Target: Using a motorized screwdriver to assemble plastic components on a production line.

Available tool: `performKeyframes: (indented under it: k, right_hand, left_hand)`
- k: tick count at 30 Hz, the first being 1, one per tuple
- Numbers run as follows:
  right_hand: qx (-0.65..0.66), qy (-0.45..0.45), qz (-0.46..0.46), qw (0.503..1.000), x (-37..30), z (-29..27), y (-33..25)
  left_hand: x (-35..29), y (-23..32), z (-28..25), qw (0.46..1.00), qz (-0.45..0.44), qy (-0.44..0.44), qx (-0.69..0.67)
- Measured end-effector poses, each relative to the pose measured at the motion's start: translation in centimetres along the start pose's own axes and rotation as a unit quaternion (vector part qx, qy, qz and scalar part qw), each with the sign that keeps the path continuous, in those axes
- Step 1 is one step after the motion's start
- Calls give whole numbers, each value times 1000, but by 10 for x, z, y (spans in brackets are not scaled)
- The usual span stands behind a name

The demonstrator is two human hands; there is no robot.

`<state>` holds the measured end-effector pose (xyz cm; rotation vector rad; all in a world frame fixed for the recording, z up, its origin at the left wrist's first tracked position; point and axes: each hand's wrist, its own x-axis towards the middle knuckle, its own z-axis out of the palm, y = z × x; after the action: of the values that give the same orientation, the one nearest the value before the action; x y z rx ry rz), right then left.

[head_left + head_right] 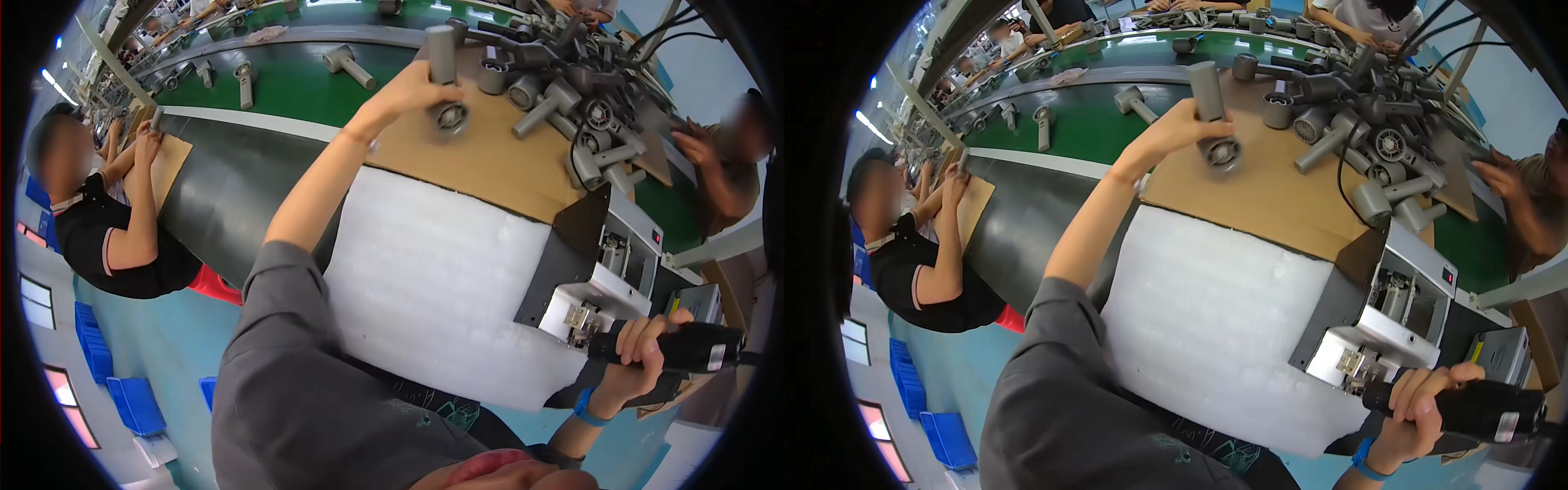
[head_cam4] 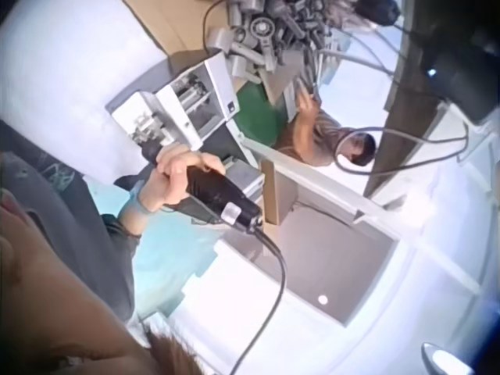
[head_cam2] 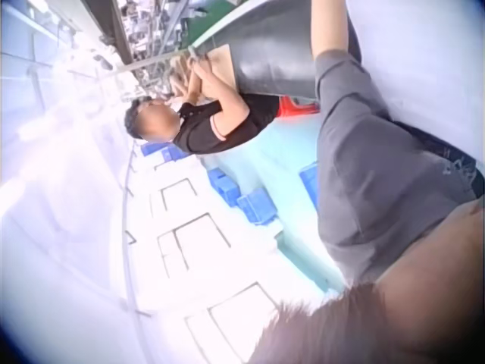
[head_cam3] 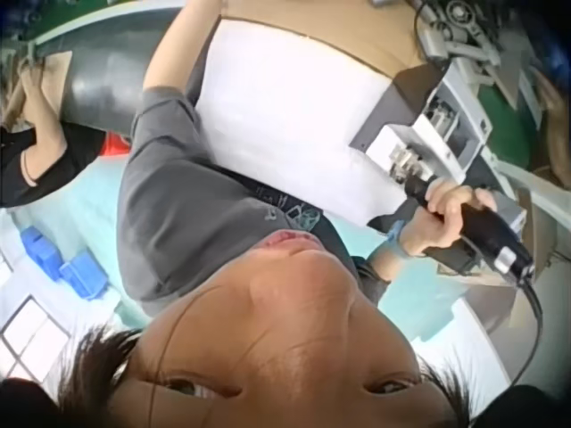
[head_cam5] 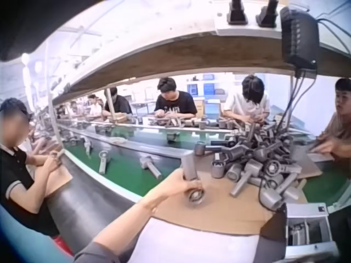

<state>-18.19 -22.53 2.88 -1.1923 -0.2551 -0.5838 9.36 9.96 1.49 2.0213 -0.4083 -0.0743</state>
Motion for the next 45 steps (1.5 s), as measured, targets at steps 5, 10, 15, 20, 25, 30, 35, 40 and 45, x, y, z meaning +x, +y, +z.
performKeyframes:
  k: [5,10,15,20,25,30,35,40,45]
  right_hand:
    - [18,14,-21,1000,-1,2,2]
    - [-9,-27,-33,999,7,12,1]
    - [-44,-41,-68,996,-1,11,3]
    - [1,-63,-69,996,1,16,-6]
    - [-32,-56,-34,997,4,21,6]
    - [-21,-63,90,994,4,31,-3]
    - [93,-163,38,982,5,36,-20]
    - [140,-200,-80,966,18,67,-36]
    - [206,-180,-68,959,20,78,-43]
  left_hand:
    - [-99,36,47,990,122,71,6]
    - [-185,69,91,952,46,-2,-303]
    - [-221,77,122,940,131,2,-316]
    - [-225,84,144,929,173,-18,-328]
    - [-228,79,157,930,134,35,-341]
    - [-221,75,152,918,170,-6,-357]
    - [-215,67,157,912,237,-41,-331]
    - [-218,70,156,935,238,-30,-261]
    - [-217,74,158,945,215,-51,-241]
